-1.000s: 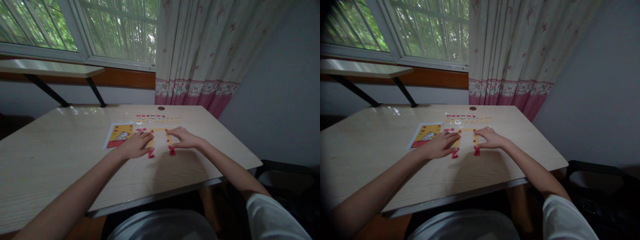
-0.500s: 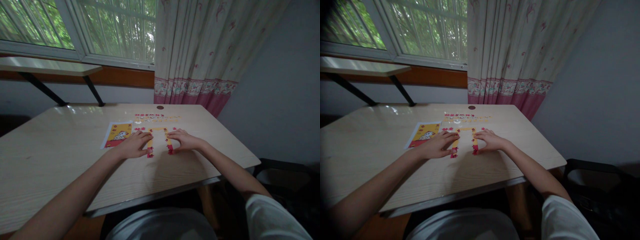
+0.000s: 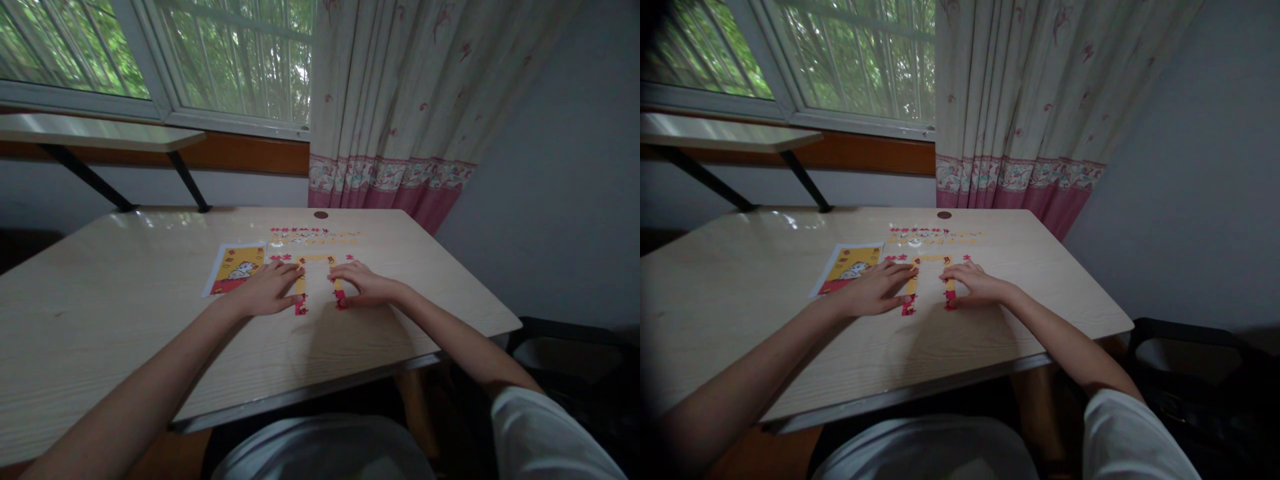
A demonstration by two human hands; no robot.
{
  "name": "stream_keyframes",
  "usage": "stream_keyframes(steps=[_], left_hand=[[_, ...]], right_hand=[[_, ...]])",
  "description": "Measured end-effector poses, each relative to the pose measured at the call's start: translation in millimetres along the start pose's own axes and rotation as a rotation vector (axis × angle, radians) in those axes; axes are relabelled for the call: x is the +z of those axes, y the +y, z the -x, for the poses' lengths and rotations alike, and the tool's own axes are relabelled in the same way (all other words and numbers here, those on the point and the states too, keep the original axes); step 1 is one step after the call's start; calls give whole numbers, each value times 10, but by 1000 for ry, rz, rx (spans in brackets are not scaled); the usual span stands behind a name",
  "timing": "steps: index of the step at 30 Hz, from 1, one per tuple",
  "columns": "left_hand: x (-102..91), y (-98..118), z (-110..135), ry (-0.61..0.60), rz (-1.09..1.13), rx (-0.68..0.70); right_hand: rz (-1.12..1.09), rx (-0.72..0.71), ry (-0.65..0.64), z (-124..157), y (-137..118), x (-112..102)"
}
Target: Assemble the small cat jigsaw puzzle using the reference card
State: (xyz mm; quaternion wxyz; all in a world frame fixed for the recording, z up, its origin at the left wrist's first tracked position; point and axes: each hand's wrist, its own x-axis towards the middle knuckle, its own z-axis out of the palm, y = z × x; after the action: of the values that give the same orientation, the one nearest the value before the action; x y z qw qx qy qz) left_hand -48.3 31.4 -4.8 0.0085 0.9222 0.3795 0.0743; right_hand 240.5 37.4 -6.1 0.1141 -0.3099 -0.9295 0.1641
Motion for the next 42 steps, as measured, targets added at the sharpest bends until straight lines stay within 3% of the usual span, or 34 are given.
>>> stream_keyframes(steps=[11, 21, 25, 29, 33, 42], left_hand=[[0, -4, -2, -3, 7, -11], [-44, 29, -7, -37, -4, -28], [-118, -104, 3, 10, -54, -57], [-139, -355, 39, 86, -180, -232], [-91, -544, 74, 90, -231, -331], [28, -536, -2, 75, -165, -247]], right_hand=[[131, 179, -20, -33, 19, 23], [159, 148, -26, -16, 22, 0], [192, 119, 93, 4, 177, -47], [286, 261, 217, 20, 409, -96], [332, 390, 251, 24, 565, -94], [331, 423, 251, 6, 588, -34]])
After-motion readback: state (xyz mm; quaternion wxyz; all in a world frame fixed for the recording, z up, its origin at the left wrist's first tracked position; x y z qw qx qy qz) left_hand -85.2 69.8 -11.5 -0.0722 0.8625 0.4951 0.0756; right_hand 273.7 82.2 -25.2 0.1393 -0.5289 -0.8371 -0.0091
